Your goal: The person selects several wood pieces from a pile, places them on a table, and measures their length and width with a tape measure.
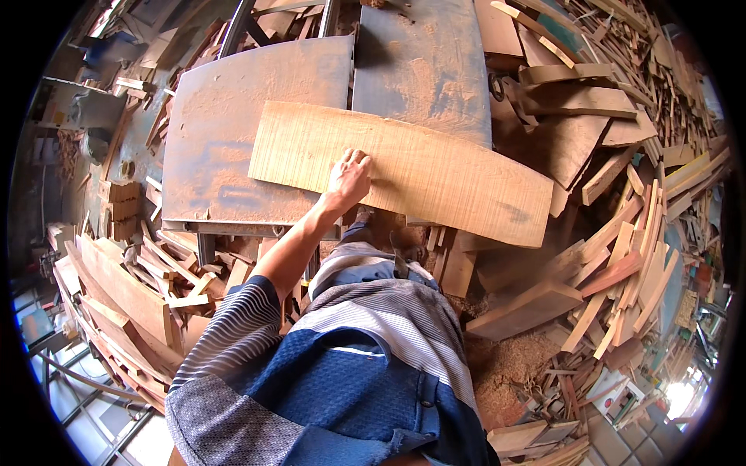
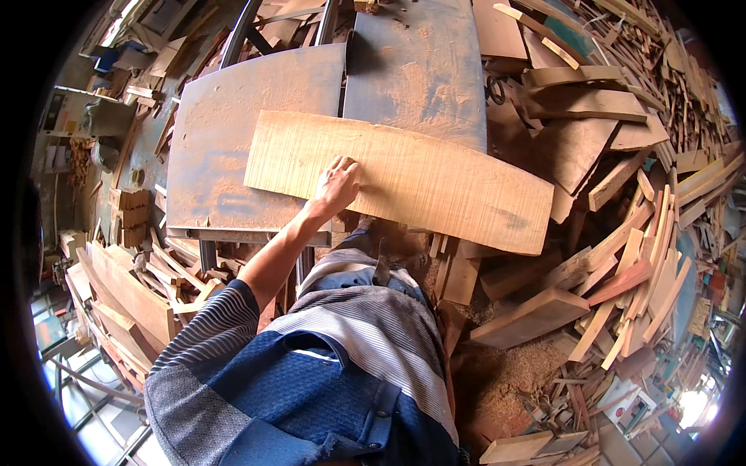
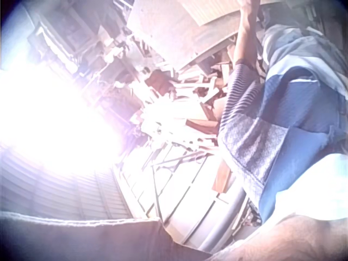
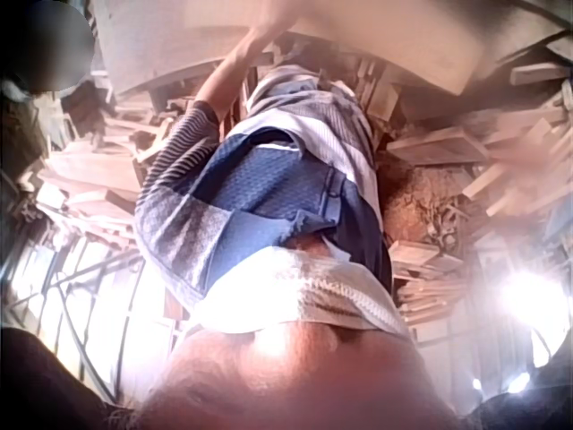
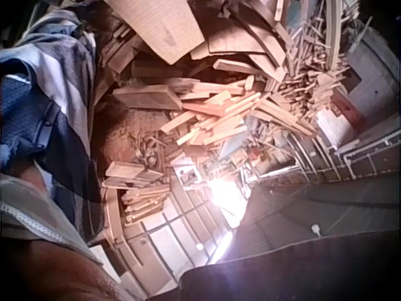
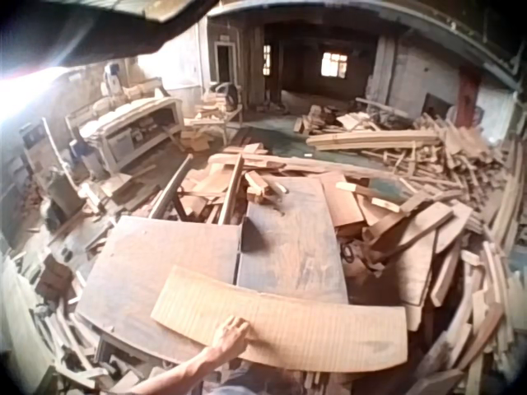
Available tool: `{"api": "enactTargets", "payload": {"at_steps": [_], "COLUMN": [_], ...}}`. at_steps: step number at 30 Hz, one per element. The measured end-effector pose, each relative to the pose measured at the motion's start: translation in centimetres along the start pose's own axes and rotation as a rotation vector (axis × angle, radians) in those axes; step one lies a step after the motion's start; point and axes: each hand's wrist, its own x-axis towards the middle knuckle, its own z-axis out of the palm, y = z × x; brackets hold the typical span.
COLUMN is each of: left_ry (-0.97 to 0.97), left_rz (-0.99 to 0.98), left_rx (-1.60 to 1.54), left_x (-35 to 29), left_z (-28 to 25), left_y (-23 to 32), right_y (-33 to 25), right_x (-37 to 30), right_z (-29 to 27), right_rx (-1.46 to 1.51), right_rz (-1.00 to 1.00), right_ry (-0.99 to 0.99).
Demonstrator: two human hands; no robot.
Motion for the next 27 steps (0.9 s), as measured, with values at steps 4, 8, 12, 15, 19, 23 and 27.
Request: {"api": "enactTargets", "payload": {"at_steps": [4, 8, 12, 15, 19, 23, 27], "left_ry": [0.013, -0.047, -0.055, -0.071, -0.071, -0.053, -0.002], "left_rz": [0.019, -0.007, -0.011, -0.016, -0.002, 0.01, 0.011], "left_rx": [-0.04, -0.013, -0.011, -0.007, -0.013, -0.026, -0.032], "left_x": [-0.1, -0.1, 0.2, 0.5, 0.5, 0.2, 0.2], "left_z": [-0.4, -0.6, -0.7, -0.7, -0.9, -1.3, -1.1], "left_y": [0.3, 0.1, 0.5, 0.6, 0.5, 0.7, 0.9], "right_y": [0.2, 0.1, 0.4, 0.6, 1.1, 2.0, 3.8], "right_x": [-0.1, -0.2, -0.4, -0.3, 0.1, 1.0, 2.3], "right_z": [0.1, 0.3, 0.6, 0.8, 1.1, 2.1, 4.0], "right_rx": [0.002, 0.0, 0.017, 0.02, 0.025, 0.051, 0.194], "right_rz": [0.002, -0.003, -0.005, -0.01, -0.033, -0.107, -0.311], "right_ry": [0.013, 0.019, 0.033, 0.044, 0.055, 0.081, 0.156]}}
